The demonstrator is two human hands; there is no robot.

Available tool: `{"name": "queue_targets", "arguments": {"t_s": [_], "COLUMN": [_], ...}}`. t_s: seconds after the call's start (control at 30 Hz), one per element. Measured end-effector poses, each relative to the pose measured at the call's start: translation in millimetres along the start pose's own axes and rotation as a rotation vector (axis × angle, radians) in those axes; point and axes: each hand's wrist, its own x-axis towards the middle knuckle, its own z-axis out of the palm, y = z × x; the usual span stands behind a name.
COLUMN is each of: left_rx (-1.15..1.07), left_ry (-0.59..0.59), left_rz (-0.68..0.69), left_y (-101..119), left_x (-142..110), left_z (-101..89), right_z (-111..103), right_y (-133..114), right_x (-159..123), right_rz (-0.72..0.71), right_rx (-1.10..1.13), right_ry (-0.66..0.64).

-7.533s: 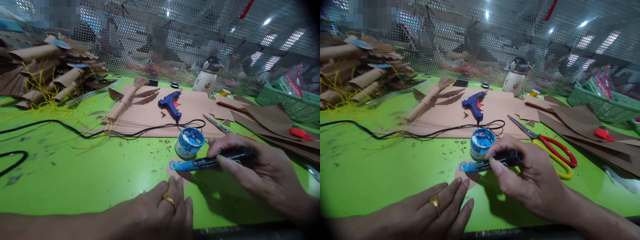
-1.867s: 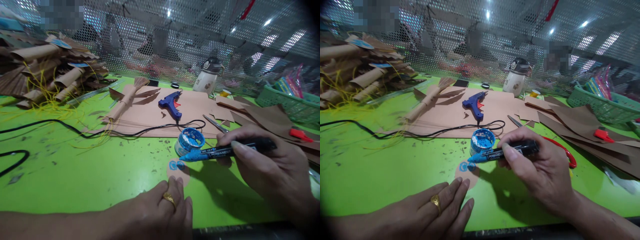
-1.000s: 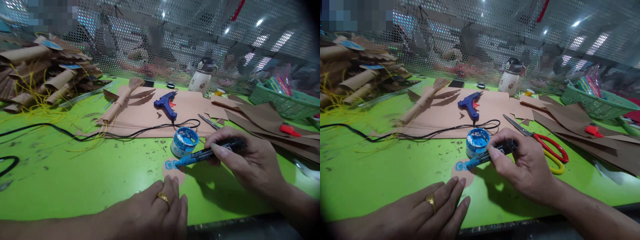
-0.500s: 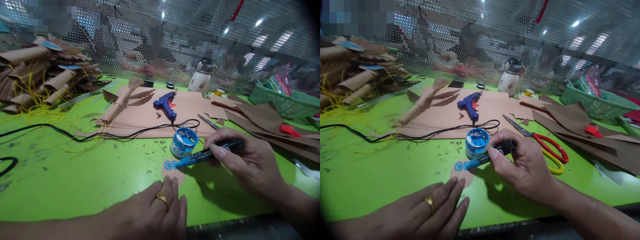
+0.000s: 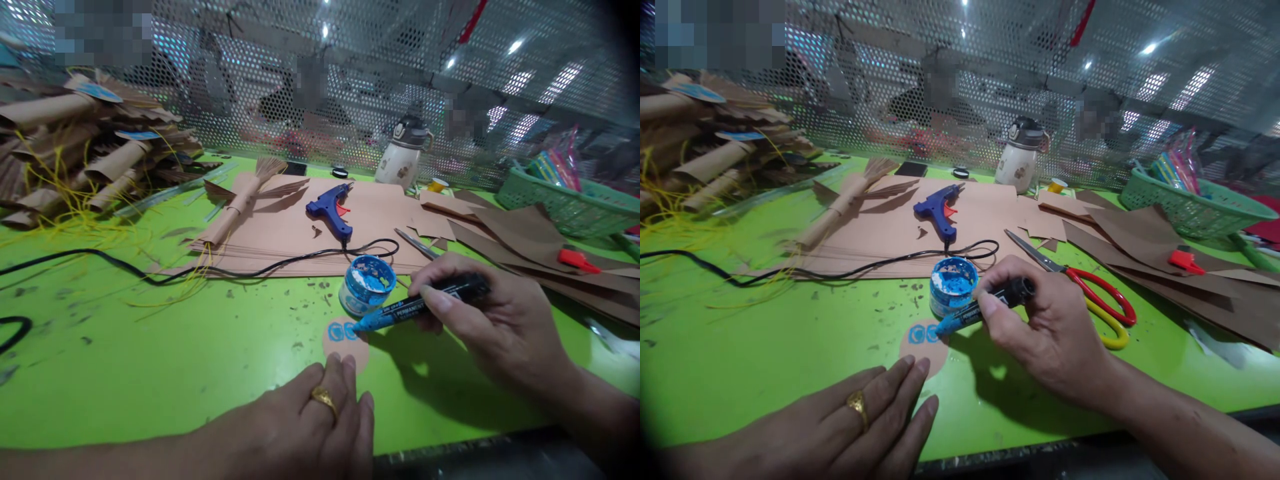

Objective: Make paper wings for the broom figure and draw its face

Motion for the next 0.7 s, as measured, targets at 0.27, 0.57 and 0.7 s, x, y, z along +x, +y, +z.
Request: {"name": "queue_targets", "arguments": {"t_s": [0.27, 0.57, 0.7], "left_rx": [0.003, 0.008, -0.018], "left_ry": [-0.019, -0.011, -0.014], "left_rz": [-0.011, -0.034, -0.049], "left_y": [2.2, 2.8, 5.4], "left_x": [-0.2, 0.1, -0.6], "left_z": [-0.2, 2.1, 2.9], "right_z": [0.9, -1.1, -0.1], "right_y": [0.1, 1.9, 1.0], "right_x": [1.1, -1.2, -1.4], "right_rz": [-0.015, -0.013, -0.021], "right_rx": [0.018, 0.016, 0.039], "right_ry": [-0.021, -0.011, -0.026]}}
